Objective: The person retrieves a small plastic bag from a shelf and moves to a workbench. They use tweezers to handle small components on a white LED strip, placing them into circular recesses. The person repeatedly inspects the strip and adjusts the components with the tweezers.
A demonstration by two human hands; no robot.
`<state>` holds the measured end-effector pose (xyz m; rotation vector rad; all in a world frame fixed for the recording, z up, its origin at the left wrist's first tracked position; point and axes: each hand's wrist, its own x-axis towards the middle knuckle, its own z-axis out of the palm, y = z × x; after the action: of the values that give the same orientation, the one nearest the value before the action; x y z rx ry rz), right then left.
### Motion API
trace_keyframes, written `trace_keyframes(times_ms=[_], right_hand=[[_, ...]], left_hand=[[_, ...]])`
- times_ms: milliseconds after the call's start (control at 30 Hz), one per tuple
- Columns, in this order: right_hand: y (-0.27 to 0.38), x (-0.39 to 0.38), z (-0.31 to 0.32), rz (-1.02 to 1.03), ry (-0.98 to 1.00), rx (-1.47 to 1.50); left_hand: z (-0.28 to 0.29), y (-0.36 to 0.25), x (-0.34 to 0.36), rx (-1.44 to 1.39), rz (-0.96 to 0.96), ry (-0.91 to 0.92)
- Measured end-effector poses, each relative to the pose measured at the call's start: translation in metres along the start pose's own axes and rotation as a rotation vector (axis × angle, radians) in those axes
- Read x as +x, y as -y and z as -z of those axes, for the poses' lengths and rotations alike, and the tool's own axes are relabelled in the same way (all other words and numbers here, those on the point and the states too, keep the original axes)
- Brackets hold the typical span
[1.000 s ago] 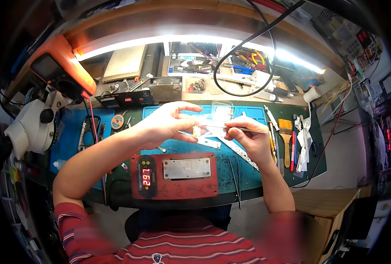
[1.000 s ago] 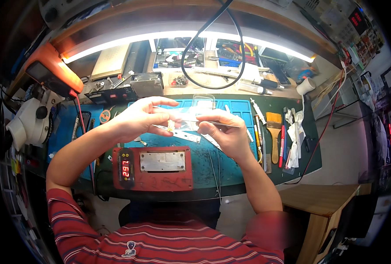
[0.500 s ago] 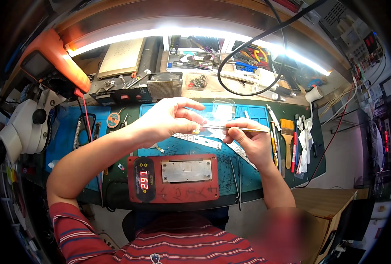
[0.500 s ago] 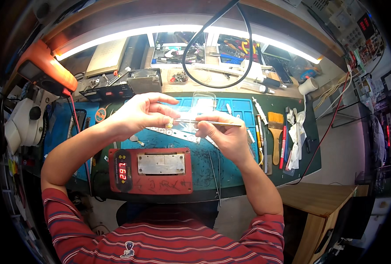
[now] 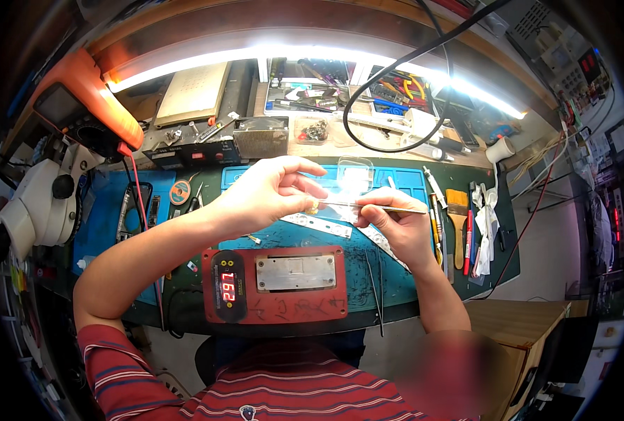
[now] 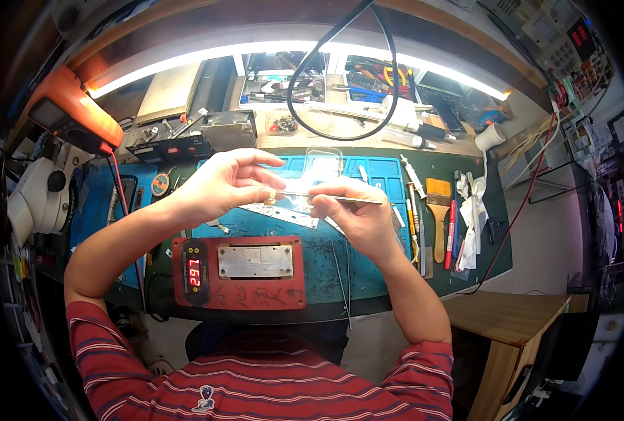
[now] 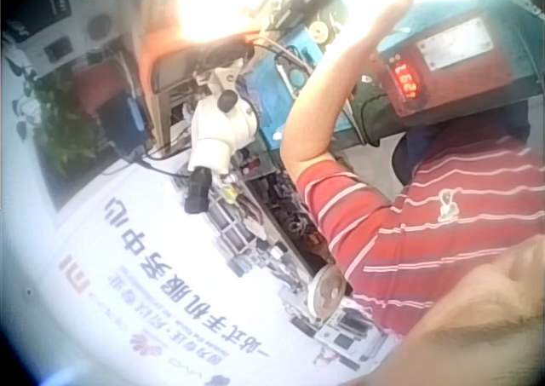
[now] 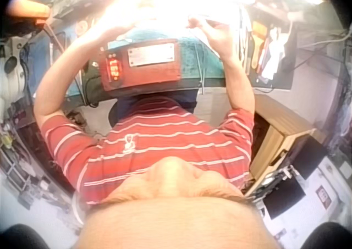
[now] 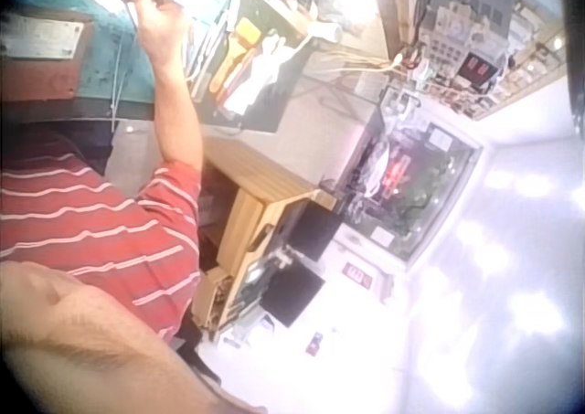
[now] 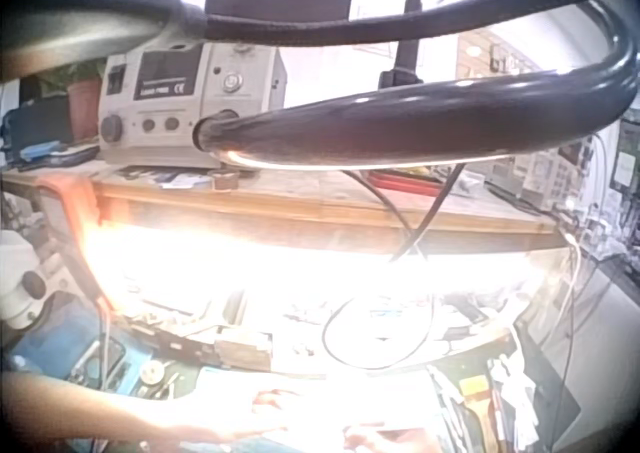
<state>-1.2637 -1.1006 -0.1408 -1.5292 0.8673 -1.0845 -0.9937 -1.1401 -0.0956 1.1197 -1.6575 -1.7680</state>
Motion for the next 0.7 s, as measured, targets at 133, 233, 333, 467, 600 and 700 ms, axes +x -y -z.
trace_keyframes(times_ms=[133, 233, 333, 467, 600, 700], right_hand=[[0.001, 0.0, 0.001, -0.015, -0.003, 0.005], [0.001, -0.001, 0.001, -0.014, -0.017, 0.028], [0.002, 0.0, 0.001, -0.022, -0.038, 0.04], [0.002, 0.0, 0.006, -0.004, -0.085, 0.001], [0.009, -0.001, 0.019, 0.004, -0.163, -0.013], [0.016, 0.001, 0.027, 0.026, -0.246, -0.042]], left_hand=[[0.002, 0.001, 0.001, 0.038, 0.022, 0.006], [0.003, 0.0, 0.0, 0.041, 0.04, -0.001], [0.004, 0.0, -0.003, -0.039, 0.076, -0.014], [0.009, 0.002, -0.007, -0.032, 0.109, -0.075], [0.027, 0.015, -0.011, 0.229, 0.113, -0.147], [0.033, 0.027, -0.012, 0.424, 0.068, -0.158]])
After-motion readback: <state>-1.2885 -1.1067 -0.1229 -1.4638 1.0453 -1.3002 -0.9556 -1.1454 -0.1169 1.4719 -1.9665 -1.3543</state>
